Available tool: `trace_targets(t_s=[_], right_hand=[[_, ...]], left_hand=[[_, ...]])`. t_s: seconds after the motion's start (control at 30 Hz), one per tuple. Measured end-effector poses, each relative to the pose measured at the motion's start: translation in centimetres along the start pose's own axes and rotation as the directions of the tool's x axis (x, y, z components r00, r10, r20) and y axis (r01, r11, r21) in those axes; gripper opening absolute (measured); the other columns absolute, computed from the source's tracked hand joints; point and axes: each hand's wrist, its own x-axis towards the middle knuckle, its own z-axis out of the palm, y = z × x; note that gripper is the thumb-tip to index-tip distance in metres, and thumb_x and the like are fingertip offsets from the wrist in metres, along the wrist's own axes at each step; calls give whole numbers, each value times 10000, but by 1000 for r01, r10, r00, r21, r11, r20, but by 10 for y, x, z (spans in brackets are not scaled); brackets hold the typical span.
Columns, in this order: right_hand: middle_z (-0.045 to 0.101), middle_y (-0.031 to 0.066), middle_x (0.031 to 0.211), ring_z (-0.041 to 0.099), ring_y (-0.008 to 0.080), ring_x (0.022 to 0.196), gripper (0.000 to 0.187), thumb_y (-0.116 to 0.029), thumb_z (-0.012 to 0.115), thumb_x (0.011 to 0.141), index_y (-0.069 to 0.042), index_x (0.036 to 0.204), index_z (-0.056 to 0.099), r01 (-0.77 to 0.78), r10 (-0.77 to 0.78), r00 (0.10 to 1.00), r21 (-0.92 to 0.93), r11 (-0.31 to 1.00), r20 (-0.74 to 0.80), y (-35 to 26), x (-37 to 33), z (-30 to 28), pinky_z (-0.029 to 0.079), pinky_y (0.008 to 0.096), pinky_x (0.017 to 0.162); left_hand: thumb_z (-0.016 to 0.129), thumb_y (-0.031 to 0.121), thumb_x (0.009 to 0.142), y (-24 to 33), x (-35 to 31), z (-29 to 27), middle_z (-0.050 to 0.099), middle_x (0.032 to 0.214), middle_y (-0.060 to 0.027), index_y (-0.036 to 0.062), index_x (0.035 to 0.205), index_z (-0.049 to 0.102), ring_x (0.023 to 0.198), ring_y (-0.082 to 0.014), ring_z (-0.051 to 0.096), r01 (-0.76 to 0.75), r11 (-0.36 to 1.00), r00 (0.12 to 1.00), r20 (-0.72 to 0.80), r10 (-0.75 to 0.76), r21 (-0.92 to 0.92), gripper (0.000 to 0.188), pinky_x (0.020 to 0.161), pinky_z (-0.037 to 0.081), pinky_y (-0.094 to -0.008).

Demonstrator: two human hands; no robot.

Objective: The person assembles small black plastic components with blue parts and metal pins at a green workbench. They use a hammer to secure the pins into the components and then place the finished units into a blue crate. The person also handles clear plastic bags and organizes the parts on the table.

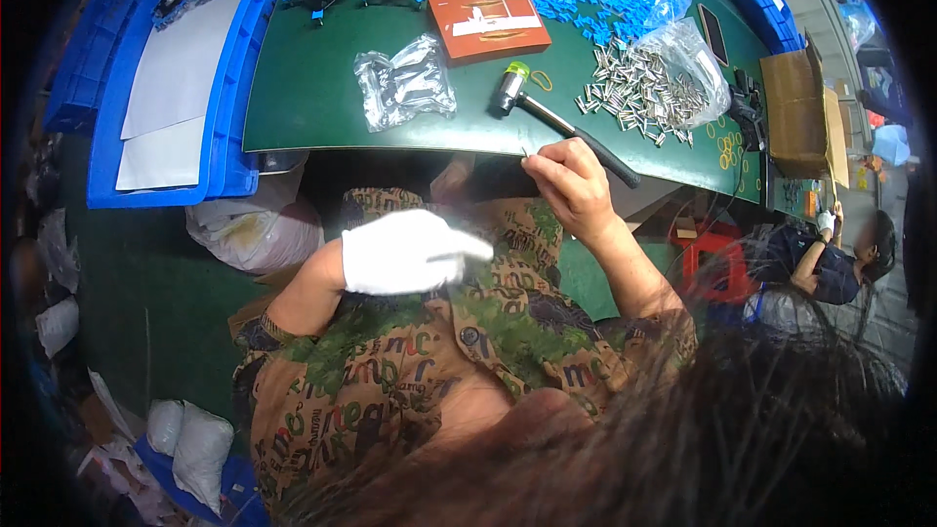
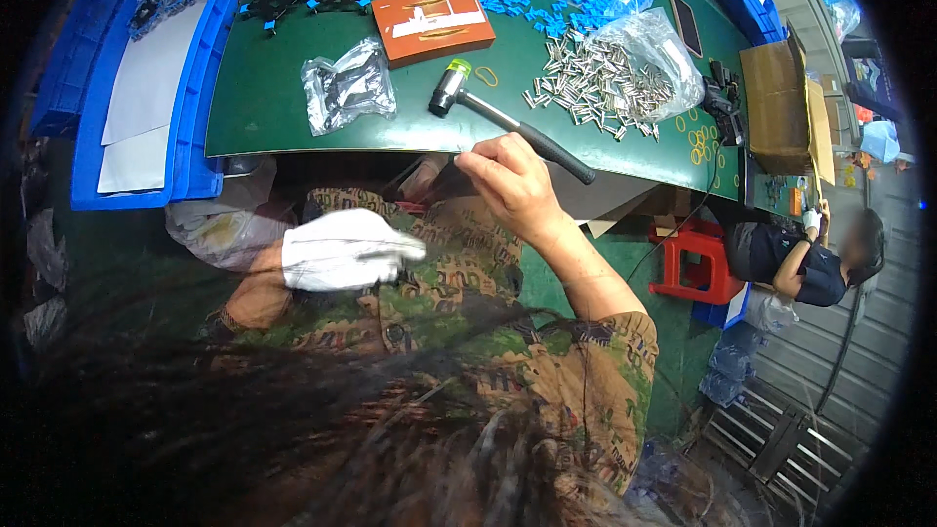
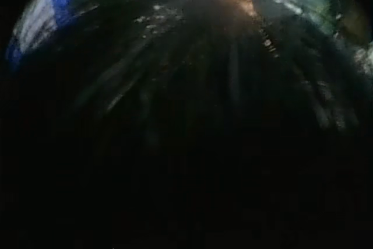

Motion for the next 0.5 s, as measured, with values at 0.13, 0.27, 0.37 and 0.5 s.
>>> trace_targets(t_s=[0.13, 0.27, 0.37, 0.5], right_hand=[[675, 69, 983, 656, 244, 885, 296, 37, 769, 800, -57, 1079, 747, -114, 112, 993, 303, 946, 24, -33, 11, -6, 524, 347, 753], [684, 70, 982, 655, 234, 913, 237, 54, 741, 844, -33, 1064, 753, -189, 151, 981, 448, 874, 119, -49, 12, 9, 525, 344, 797], [667, 63, 986, 650, 251, 919, 252, 14, 770, 832, -55, 1073, 752, -192, 138, 979, 433, 881, 153, -50, 12, 17, 536, 359, 783], [659, 70, 991, 642, 264, 926, 233, -7, 772, 836, -58, 1063, 747, -133, 72, 984, 397, 908, 164, -53, 15, 25, 531, 372, 786]], left_hand=[[588, 227, 1021, 6, 9, 0, 735, 980, -166, 93, 1269, 669, 881, -357, 723, 320, 933, 873, -434, -223, 164, 293, 787, 561, -445], [610, 234, 1037, -27, 18, 18, 734, 946, -148, 93, 1158, 719, 850, -324, 727, 163, 985, 793, -587, -164, -56, 214, 771, 561, -394], [601, 214, 1045, -29, 20, 22, 734, 949, -139, 93, 1171, 715, 831, -305, 721, 182, 977, 793, -570, -213, -112, 209, 766, 560, -374], [602, 198, 1037, -29, 18, 27, 737, 988, -147, 83, 1184, 711, 864, -298, 720, 179, 983, 781, -601, -168, -43, 216, 777, 562, -378]])
